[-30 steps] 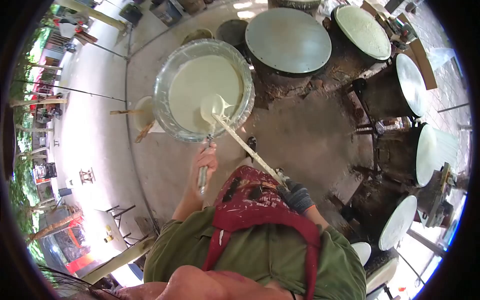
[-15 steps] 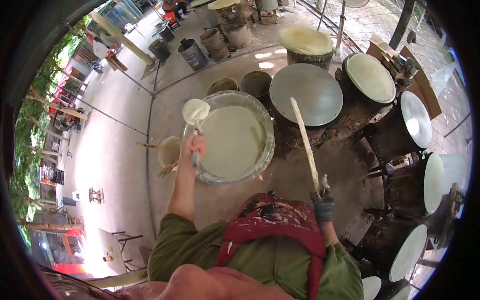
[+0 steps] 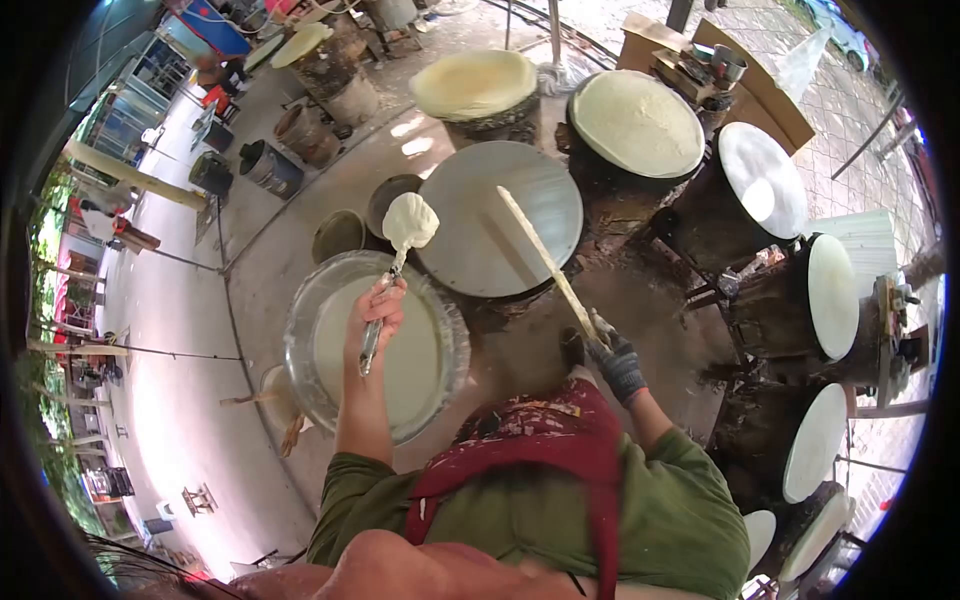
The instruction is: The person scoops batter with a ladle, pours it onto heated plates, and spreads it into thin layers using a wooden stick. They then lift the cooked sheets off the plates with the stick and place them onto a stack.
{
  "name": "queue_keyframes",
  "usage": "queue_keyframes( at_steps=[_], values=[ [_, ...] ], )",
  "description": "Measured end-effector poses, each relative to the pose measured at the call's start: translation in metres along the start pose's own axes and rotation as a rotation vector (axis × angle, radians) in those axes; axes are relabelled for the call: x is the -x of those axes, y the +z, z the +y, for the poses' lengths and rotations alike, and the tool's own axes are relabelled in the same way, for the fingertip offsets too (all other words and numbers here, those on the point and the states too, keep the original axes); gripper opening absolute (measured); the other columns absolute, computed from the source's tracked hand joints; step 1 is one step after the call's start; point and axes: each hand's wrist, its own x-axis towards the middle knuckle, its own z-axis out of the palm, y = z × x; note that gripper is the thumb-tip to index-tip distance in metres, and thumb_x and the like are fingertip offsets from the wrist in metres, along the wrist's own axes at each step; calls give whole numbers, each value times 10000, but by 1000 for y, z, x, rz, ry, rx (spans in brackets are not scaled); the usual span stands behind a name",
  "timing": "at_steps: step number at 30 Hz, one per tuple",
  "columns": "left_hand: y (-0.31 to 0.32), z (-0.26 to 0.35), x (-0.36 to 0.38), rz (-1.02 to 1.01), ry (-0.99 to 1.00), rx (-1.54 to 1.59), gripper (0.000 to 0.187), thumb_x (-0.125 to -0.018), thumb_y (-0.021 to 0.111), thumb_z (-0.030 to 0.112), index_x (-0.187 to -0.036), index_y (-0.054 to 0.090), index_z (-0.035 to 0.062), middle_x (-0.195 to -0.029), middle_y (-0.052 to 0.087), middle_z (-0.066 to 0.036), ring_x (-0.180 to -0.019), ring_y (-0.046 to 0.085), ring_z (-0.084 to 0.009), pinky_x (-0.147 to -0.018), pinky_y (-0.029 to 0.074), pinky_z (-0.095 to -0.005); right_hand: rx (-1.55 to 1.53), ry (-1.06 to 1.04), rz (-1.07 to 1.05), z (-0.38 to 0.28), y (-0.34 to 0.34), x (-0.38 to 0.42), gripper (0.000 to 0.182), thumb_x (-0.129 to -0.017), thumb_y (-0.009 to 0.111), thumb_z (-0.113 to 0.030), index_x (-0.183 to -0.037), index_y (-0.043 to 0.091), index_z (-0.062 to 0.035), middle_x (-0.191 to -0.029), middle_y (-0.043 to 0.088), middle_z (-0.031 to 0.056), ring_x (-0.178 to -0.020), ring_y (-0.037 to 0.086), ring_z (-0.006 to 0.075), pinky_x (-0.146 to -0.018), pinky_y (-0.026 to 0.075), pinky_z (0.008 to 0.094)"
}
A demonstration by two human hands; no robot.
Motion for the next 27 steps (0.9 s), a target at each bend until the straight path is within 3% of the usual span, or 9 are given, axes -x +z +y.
queue_keyframes(
  at_steps=[3, 10, 13, 14, 17, 20, 23, 26, 27],
  values=[
    [40, -28, -71, 15, 79, -212, 274, -972, 387, 229, -982, 482, -28, -584, 366, 65, -393, 303, -15, -452, 279, -199, -97, 203, 35, 1, -30, -57, 433, -841, 604, -49, -1254, 485, 6, -1224, 547, 89, -1067, 501, 134, -898, 419, 267],
    [80, -99, -260, 429, 432, -582, 308, -930, 497, 269, -896, 513, -36, -577, 429, 16, -378, 351, -89, -390, 265, -251, 701, -211, 79, -34, -35, -203, 405, -838, 587, -246, -1196, 537, -64, -1061, 603, 206, -960, 599, 322, -818, 467, 367],
    [60, -113, -287, 678, 422, -1073, 332, -882, 572, 273, -901, 516, -53, -598, 480, -31, -416, 441, -112, -424, 333, -264, 846, 82, -64, -44, -28, -219, 402, -851, 569, -271, -1213, 530, -102, -1084, 588, 197, -1005, 561, 354, -840, 458, 377],
    [66, -109, -284, 834, 306, -1143, 338, -855, 599, 252, -935, 513, -66, -673, 545, -113, -524, 540, -196, -516, 422, -319, 860, 5, -20, -38, -29, -219, 362, -853, 560, -294, -1181, 560, -142, -1049, 605, 183, -990, 558, 372, -810, 463, 389],
    [-3, -110, -283, 988, 721, -1538, 332, -854, 593, 239, -966, 513, -63, -760, 575, -176, -658, 582, -290, -601, 452, -369, 631, -49, 68, -43, -35, -216, 371, -855, 571, -303, -1175, 562, -115, -951, 638, 166, -867, 617, 317, -746, 474, 366],
    [1, -88, -239, 1016, 803, -1689, 340, -852, 591, 232, -997, 513, -65, -850, 586, -208, -769, 582, -355, -660, 457, -397, 250, 373, -153, -23, -17, -228, 422, -826, 584, -346, -1173, 568, -106, -1043, 606, 210, -952, 574, 386, -804, 457, 411],
    [-2, -78, -204, 1077, 939, -1532, 325, -862, 576, 212, -1035, 526, -59, -891, 599, -206, -809, 599, -329, -698, 465, -386, 465, 330, -222, -26, 13, -234, 433, -821, 598, -364, -1153, 579, -87, -992, 619, 220, -930, 590, 369, -785, 464, 400],
    [-16, -66, -172, 965, 1292, -1534, 265, -897, 554, 184, -1054, 526, -28, -789, 579, -99, -648, 554, -187, -547, 441, -297, 558, 58, -68, -35, -3, -236, 435, -820, 601, -379, -1110, 597, -55, -960, 634, 203, -887, 620, 332, -741, 482, 366],
    [-27, -63, -160, 926, 1147, -1475, 254, -907, 540, 180, -1064, 521, -19, -778, 563, -69, -623, 528, -150, -518, 424, -273, 547, -33, 4, -29, -12, -238, 435, -820, 601, -382, -1095, 603, -46, -955, 637, 197, -878, 625, 326, -732, 485, 359]
  ],
)
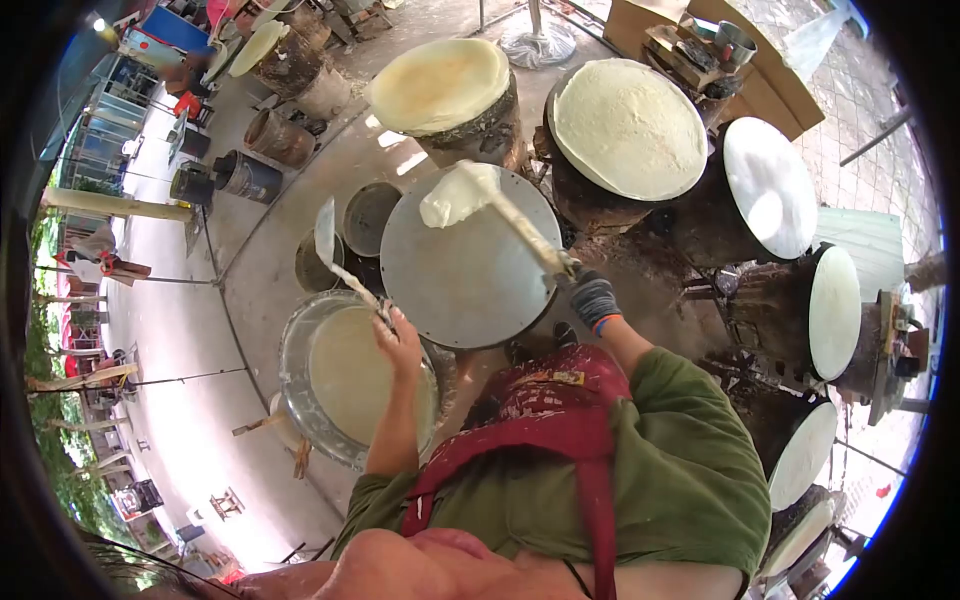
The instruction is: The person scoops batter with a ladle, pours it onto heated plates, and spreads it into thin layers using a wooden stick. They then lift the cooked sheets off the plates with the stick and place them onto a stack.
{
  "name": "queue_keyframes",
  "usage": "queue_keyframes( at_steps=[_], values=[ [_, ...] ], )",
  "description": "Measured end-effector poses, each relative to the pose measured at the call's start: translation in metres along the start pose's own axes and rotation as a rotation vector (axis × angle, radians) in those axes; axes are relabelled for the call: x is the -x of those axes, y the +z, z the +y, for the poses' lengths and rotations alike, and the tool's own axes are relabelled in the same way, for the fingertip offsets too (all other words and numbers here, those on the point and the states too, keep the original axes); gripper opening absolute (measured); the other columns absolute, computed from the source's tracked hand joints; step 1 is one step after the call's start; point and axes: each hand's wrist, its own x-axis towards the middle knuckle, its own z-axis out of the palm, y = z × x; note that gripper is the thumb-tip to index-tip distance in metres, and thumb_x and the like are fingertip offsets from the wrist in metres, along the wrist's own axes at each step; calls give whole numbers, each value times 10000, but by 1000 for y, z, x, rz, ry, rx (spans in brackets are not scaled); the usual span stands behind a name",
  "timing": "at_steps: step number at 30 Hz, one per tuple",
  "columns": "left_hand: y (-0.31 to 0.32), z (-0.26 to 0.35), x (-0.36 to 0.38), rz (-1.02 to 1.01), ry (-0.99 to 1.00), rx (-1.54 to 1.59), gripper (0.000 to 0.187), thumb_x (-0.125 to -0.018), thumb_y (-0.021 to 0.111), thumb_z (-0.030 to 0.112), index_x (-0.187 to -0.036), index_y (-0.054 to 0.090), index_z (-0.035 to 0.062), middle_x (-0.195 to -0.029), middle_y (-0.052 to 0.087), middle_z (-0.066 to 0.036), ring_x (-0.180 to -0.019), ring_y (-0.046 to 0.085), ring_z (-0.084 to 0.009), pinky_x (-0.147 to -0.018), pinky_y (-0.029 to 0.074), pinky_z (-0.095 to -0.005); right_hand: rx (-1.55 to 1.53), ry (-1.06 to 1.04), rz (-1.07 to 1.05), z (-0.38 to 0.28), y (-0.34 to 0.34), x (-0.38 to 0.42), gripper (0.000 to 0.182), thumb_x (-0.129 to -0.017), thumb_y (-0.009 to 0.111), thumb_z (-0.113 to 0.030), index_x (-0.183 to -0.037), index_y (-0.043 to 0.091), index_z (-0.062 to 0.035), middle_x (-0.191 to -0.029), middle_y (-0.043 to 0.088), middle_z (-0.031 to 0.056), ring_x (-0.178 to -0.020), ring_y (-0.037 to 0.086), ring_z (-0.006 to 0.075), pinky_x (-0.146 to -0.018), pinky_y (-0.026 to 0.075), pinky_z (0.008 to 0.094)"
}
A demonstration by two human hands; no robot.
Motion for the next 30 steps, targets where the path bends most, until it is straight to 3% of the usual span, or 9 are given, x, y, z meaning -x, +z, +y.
queue_keyframes(
  at_steps=[4, 5, 8, 12, 16, 19, 22, 26, 30],
  values=[
    [-37, -26, 11, -277, -295, 99, 235, -926, 494, 164, -1086, 518, -6, -804, 524, -42, -639, 472, -103, -542, 389, -241, -79, 359, -328, -37, 29, 3, 391, -830, 604, -351, -1059, 610, -34, -861, 658, 173, -697, 615, 289, -633, 473, 373],
    [-40, -29, 14, -272, -413, 138, 253, -909, 506, 163, -1064, 539, -35, -867, 569, -122, -739, 538, -192, -649, 430, -304, -247, 388, -284, -38, 43, 6, 365, -820, 626, -321, -1054, 618, -41, -775, 657, 142, -635, 582, 205, -590, 460, 355],
    [-67, -47, 24, -316, -495, 145, 240, -894, 517, 156, -978, 560, -65, -848, 609, -186, -766, 588, -253, -696, 465, -361, 20, -60, -115, -13, 43, -4, 239, -842, 635, -229, -992, 629, -44, -773, 642, 60, -658, 550, 120, -593, 469, 294],
    [-100, -27, 15, -209, -258, 38, 206, -891, 522, 150, -872, 542, -54, -699, 569, -143, -639, 535, -205, -587, 436, -347, -249, 188, -8, -11, 17, -15, 226, -833, 623, -232, -984, 643, -64, -716, 636, 26, -632, 564, 121, -569, 459, 312],
    [-106, -53, 26, -290, -536, 95, 177, -885, 529, 133, -835, 532, -36, -653, 535, -116, -593, 512, -191, -546, 418, -335, -394, 612, -470, -101, 34, -5, 236, -837, 622, -286, -923, 637, -67, -721, 620, 8, -612, 502, 98, -562, 441, 287],
    [-107, -51, 34, -233, -464, 93, 182, -887, 533, 137, -828, 530, -35, -656, 535, -118, -585, 510, -199, -536, 411, -342, -92, 11, -314, -16, 53, -26, 263, -845, 612, -305, -952, 639, -67, -714, 614, 10, -622, 516, 109, -584, 455, 284],
    [-109, -52, 42, -147, -450, 62, 187, -893, 527, 134, -825, 529, -41, -669, 537, -122, -593, 512, -205, -539, 411, -339, -22, 6, -152, -25, -4, -55, 293, -865, 590, -299, -1001, 635, -43, -719, 617, 25, -608, 522, 114, -571, 458, 277],
    [-99, -16, 36, -117, -415, 25, 182, -901, 517, 122, -829, 528, -45, -680, 535, -114, -611, 515, -191, -545, 412, -328, -495, 534, -612, -61, 18, -54, 289, -893, 558, -328, -1028, 625, -81, -704, 590, 2, -558, 507, 89, -512, 430, 245],
    [-92, 5, 56, -63, -605, 122, 166, -909, 502, 111, -846, 522, -42, -677, 524, -80, -620, 516, -164, -544, 413, -307, -97, 130, -648, -74, 0, -77, 267, -888, 572, -333, -964, 646, -88, -692, 588, -11, -559, 507, 93, -502, 426, 256]
  ],
)
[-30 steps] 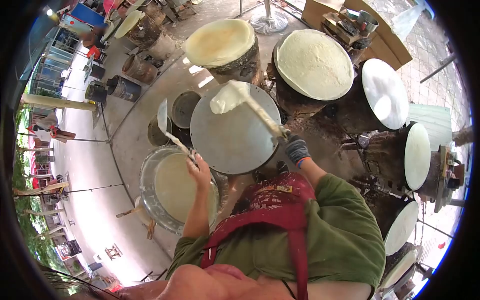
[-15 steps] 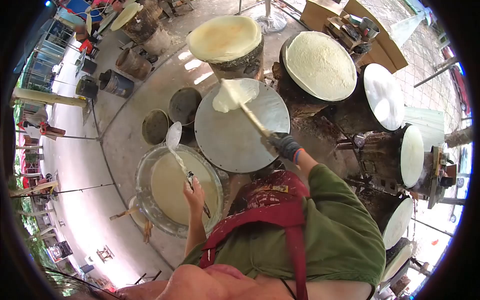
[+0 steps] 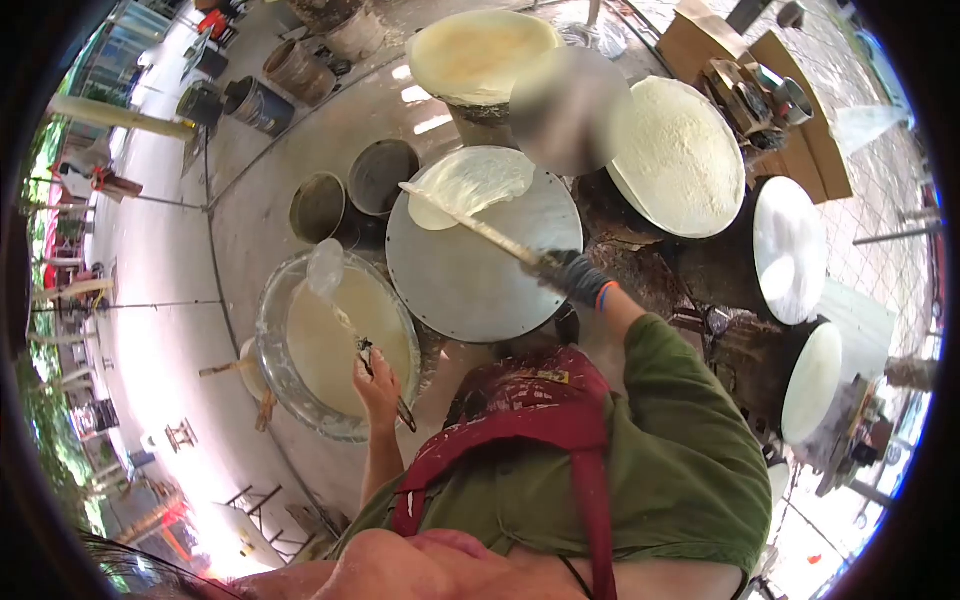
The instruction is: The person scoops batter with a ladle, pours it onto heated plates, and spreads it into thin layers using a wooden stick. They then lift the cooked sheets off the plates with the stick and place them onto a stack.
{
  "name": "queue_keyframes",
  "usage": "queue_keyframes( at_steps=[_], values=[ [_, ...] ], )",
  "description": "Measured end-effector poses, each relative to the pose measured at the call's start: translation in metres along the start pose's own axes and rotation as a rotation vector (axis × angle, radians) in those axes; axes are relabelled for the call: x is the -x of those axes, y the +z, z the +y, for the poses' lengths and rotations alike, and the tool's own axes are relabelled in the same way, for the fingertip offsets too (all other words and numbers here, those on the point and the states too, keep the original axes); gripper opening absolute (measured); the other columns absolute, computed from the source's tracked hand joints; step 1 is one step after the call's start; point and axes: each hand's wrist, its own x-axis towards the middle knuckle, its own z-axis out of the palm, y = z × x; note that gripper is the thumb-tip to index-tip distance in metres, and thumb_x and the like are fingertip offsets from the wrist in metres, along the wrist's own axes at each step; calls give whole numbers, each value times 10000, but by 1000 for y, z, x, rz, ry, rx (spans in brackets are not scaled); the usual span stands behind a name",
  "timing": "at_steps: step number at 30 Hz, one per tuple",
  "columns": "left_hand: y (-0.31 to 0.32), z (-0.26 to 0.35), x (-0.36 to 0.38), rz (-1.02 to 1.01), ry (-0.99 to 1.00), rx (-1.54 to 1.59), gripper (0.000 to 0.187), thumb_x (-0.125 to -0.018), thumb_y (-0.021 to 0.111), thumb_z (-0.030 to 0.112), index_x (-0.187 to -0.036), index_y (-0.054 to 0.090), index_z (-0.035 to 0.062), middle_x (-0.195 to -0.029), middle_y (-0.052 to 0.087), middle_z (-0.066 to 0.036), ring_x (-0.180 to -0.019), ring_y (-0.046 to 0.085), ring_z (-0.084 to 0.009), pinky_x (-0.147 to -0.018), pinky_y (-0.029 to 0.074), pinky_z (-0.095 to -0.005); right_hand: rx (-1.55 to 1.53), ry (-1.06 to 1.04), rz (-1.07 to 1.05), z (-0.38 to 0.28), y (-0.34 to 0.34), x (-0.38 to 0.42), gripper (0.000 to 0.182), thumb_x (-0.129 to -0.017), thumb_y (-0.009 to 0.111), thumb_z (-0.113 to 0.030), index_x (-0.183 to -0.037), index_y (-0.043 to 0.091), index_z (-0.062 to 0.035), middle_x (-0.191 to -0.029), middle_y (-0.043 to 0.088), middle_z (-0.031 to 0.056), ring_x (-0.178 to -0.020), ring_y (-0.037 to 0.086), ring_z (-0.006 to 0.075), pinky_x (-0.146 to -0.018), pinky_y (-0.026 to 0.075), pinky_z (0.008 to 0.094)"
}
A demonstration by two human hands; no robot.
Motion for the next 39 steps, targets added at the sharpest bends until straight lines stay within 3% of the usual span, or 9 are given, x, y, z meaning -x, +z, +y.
queue_keyframes(
  at_steps=[7, 9, 10, 12, 13, 23, 29, 36, 39],
  values=[
    [22, 46, 48, 113, -295, 173, 165, -921, 486, 121, -916, 527, -38, -678, 521, -34, -589, 509, -128, -516, 405, -266, -231, 21, -225, 21, -27, -36, 281, -874, 595, -304, -1031, 613, -72, -789, 605, -21, -599, 529, 101, -539, 448, 260],
    [24, 38, 56, 92, -307, 157, 186, -923, 487, 131, -948, 528, -48, -695, 520, -39, -605, 512, -126, -523, 409, -258, 110, -279, -222, 21, -18, -39, 302, -857, 615, -313, -1049, 597, -80, -853, 616, -13, -646, 543, 100, -563, 459, 264],
    [25, 32, 56, 80, -306, 151, 198, -925, 487, 137, -964, 529, -53, -704, 519, -41, -612, 514, -124, -527, 411, -254, -59, -21, -262, 8, -17, -35, 304, -853, 619, -321, -1042, 598, -85, -859, 621, -9, -657, 547, 99, -567, 460, 265],
    [26, 11, 58, 133, -183, 45, 214, -926, 488, 141, -988, 527, -61, -727, 522, -50, -627, 514, -124, -545, 418, -256, -70, -345, -182, 33, -39, -62, 322, -841, 625, -357, -1030, 607, -97, -828, 628, -6, -650, 547, 95, -560, 455, 270],
    [26, 8, 61, 151, -180, 27, 220, -924, 489, 140, -996, 526, -64, -741, 527, -57, -635, 514, -125, -555, 422, -259, 375, 7, -167, -27, -64, -52, 344, -842, 607, -400, -1008, 617, -99, -774, 623, -8, -634, 541, 90, -545, 447, 275],
    [35, 4, 80, 229, -300, 24, 195, -901, 521, 143, -962, 544, -40, -735, 553, -57, -638, 506, -132, -573, 421, -278, 198, -210, -356, -6, -54, -59, 306, -858, 603, -332, -1017, 618, -71, -771, 601, 12, -634, 529, 97, -571, 460, 260],
    [32, -6, 95, 276, -325, 33, 177, -885, 532, 151, -915, 548, -23, -696, 541, -47, -612, 490, -135, -555, 412, -292, 129, 202, -471, -27, -56, -73, 311, -849, 621, -349, -988, 641, -71, -721, 595, -14, -591, 507, 93, -569, 454, 259],
    [31, -25, 107, 286, -344, -62, 182, -875, 526, 154, -887, 538, -28, -666, 507, -92, -605, 468, -162, -551, 405, -323, 364, -356, -477, -6, -92, -108, 327, -851, 621, -236, -1138, 586, -83, -804, 587, -1, -694, 530, 133, -605, 468, 291],
    [31, -40, 113, 263, -352, -104, 180, -872, 524, 149, -886, 536, -30, -663, 506, -95, -614, 475, -166, -560, 405, -326, 292, -147, -553, -39, -81, -95, 355, -821, 652, -354, -1020, 630, -60, -704, 598, -1, -575, 499, 84, -506, 422, 251]
  ],
)
